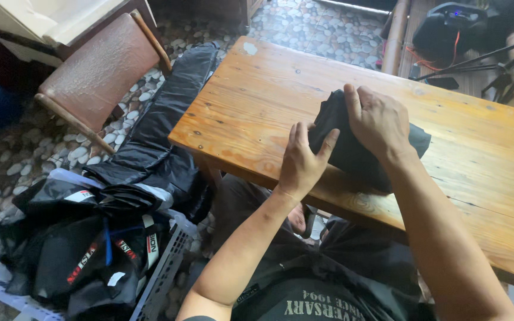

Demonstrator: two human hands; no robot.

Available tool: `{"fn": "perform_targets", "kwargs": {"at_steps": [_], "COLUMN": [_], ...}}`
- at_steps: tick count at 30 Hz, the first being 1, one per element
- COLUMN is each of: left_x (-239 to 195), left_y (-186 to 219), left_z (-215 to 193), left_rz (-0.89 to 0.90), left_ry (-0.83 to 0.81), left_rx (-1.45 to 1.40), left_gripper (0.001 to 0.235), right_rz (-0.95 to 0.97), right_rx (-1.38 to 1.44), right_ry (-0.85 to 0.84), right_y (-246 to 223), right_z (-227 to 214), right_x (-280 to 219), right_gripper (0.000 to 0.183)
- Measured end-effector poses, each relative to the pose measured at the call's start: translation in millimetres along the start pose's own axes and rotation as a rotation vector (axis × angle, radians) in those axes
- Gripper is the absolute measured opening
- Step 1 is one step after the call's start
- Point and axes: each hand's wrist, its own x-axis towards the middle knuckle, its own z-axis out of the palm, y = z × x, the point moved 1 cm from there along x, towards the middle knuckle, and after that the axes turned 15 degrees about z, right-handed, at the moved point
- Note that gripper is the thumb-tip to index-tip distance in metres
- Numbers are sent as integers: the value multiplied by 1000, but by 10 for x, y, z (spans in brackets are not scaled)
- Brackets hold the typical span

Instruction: The person folds a large black fabric item on a wooden table, smoothing it with a feather duster. They then place the folded item into a black drawstring bag and pull the blue drawstring to close it.

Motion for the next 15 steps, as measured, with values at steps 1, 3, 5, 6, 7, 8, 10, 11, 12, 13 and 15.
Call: {"fn": "perform_targets", "kwargs": {"at_steps": [1, 3, 5, 6, 7, 8, 10, 11, 12, 13, 15], "left_x": [-12, -21, -24, -34, -29, -33, -51, -56, -61, -57, -55], "left_y": [-21, -56, -79, -86, -94, -128, -191, -177, -162, -135, -176], "left_z": [-7, -12, -3, 4, 14, 39, 85, 75, 66, 61, 70], "left_rz": [-6, 5, 18, 14, 13, 13, 7, 3, -3, -6, 10], "left_ry": [-17, -8, 0, 10, 21, 24, 26, 27, 18, 8, 5], "left_rx": [-13, -23, -36, -41, -47, -47, -43, -42, -36, -32, -24], "left_gripper": [62, 62, 62, 59, 57, 57, 56, 56, 56, 56, 55], "right_rz": [3, -2, -6, -16, -26, -28, 25, 24, 33, 43, 63], "right_rx": [-18, -33, -49, -36, -22, -23, 41, 40, 40, 40, 39], "right_ry": [-8, -20, -28, -38, -46, -45, -116, -119, -146, -170, -182], "right_y": [1, 14, -14, -50, -88, -126, -190, -199, -207, -209, -208], "right_z": [29, 99, 99, 71, 35, -11, -98, -95, -91, -102, -76], "right_x": [7, 48, 43, 7, -16, -31, -76, -72, -68, -63, -59], "right_gripper": [70, 71, 73, 71, 69, 69, 68, 68, 69, 69, 68]}}
